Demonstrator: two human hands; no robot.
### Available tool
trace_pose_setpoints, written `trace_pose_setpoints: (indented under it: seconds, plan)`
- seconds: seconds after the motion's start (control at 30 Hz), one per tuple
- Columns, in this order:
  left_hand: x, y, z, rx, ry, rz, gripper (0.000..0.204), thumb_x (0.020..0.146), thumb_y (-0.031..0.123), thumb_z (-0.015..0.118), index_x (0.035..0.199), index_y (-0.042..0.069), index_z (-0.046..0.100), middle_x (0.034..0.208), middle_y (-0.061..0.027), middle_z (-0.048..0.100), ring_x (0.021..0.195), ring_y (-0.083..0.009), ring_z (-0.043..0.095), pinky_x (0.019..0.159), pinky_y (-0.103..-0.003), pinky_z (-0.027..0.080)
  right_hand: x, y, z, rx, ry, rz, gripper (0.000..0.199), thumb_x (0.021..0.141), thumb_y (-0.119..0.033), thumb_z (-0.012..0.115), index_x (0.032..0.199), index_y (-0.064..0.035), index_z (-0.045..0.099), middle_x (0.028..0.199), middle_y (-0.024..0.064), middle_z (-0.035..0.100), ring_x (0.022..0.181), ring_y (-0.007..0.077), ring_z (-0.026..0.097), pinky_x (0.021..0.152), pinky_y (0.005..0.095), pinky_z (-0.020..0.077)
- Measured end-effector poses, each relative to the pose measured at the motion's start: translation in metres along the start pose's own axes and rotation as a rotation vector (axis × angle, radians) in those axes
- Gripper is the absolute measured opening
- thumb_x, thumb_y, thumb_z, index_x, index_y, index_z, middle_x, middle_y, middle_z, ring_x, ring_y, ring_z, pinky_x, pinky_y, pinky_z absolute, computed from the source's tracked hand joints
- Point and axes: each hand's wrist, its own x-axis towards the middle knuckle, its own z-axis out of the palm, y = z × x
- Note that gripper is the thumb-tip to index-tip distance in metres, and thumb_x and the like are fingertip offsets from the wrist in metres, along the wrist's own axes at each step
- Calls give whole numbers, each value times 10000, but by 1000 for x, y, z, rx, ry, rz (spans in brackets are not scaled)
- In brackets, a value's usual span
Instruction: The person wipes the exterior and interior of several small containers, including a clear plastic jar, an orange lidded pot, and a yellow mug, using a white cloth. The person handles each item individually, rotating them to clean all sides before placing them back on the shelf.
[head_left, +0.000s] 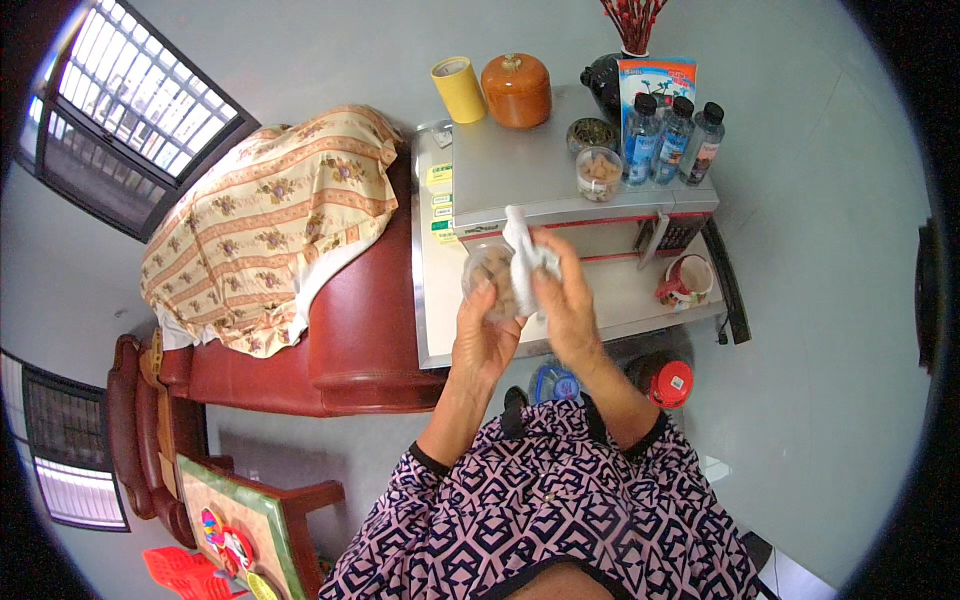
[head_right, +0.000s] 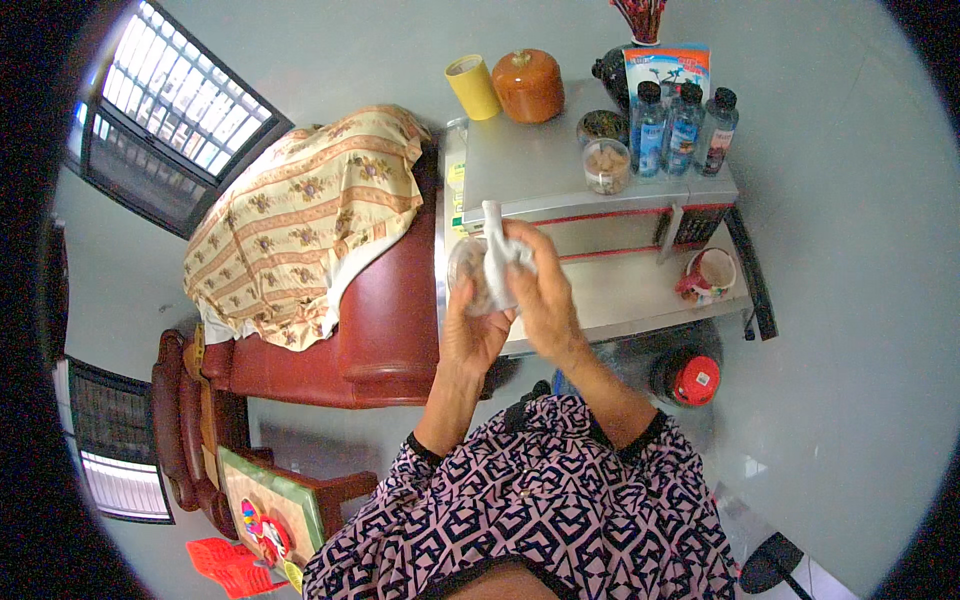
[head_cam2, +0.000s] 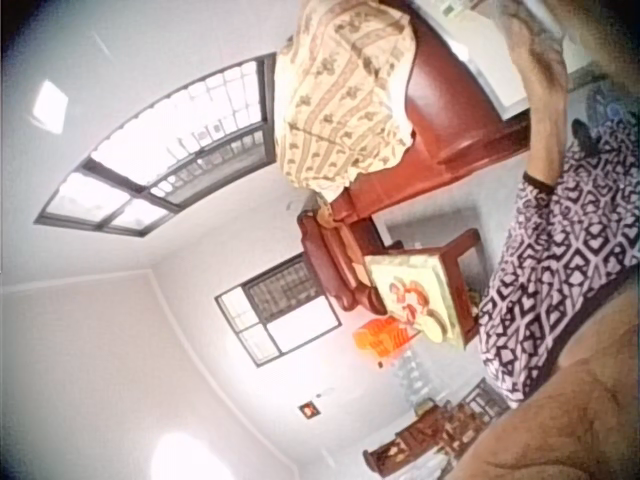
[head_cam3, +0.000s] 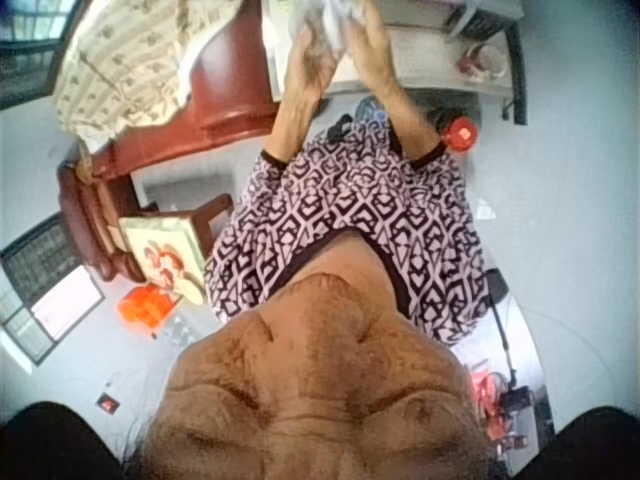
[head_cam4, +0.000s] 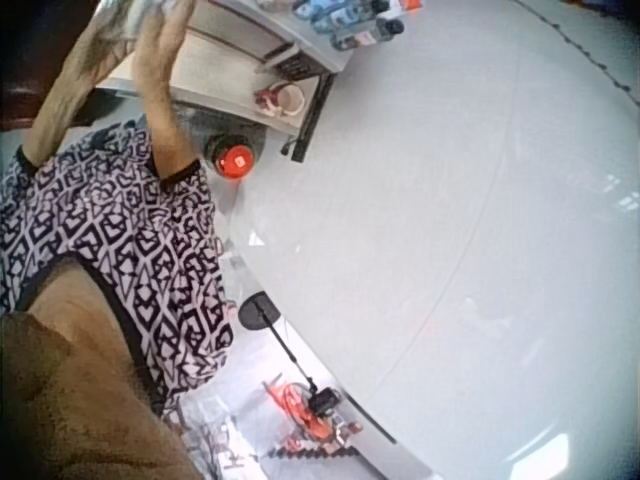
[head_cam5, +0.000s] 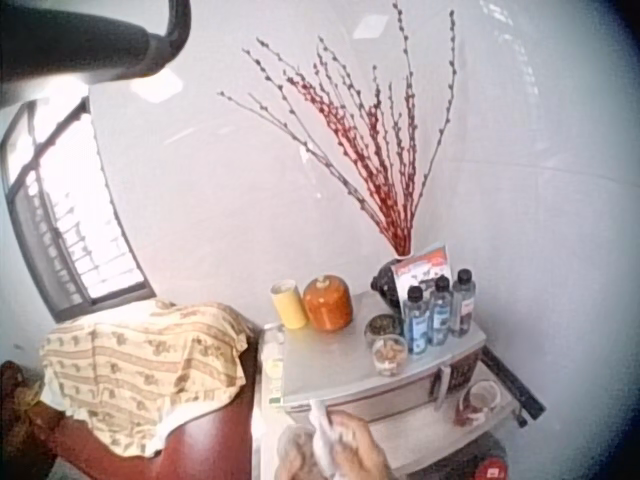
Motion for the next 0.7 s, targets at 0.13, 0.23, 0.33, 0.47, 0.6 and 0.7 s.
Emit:
trace_pose_setpoints:
  seconds: [0.13, 0.23, 0.33, 0.47, 0.6, 0.7]
  plan:
    - [2, 1, -1, -185, -25, -25, 443, 891, 327, 553, 1255, 93, 463, 1185, -72, 551, 1106, -200, 528, 945, -349, 457, -30, 12, 16, -604, -25, -480, 365, 852, -121, 496, 1206, -34, 483, 1304, 184, 438, 1247, 396, 375, 1003, 484, 296]
    - [0, 1, -3, -284, -117, -43, 435, 903, 349, 510, 1253, 95, 468, 1181, -75, 551, 1102, -196, 532, 945, -349, 458, -29, 12, 15, -657, 14, -522, 341, 821, -107, 499, 1155, -40, 516, 1258, 170, 487, 1219, 392, 407, 979, 486, 298]
    - [-6, 2, 11, -50, 26, -6, 447, 889, 329, 525, 1254, 80, 460, 1194, -75, 540, 1104, -193, 530, 945, -347, 458, -13, 2, 9, -539, 72, -473, 307, 799, -57, 472, 1098, -20, 532, 1206, 165, 520, 1148, 368, 459, 986, 452, 298]
    - [-3, 3, 2, 58, -91, -41, 569, 808, 335, 608, 1287, 92, 418, 1180, -93, 541, 1066, -230, 556, 878, -378, 496, 8, -3, -5, -469, 3, -266, 272, 802, -60, 452, 1048, 9, 544, 1173, 147, 509, 1102, 295, 468, 962, 386, 337]
    - [-8, 6, -17, 238, -197, -147, 655, 758, 169, 657, 1322, 52, 344, 1177, -78, 497, 1093, -204, 517, 902, -363, 487, 32, -7, -25, -315, -277, -18, 236, 792, -73, 442, 944, 28, 592, 1086, 117, 535, 1049, 220, 491, 908, 310, 375]
    - [-13, 5, -6, 438, -152, -86, 945, 644, 4, 720, 1421, 98, 191, 1211, -108, 464, 1107, -220, 504, 902, -351, 485, 44, -6, -34, -313, -499, 95, 235, 780, -87, 453, 898, 22, 625, 949, 141, 592, 936, 237, 543, 844, 331, 416]
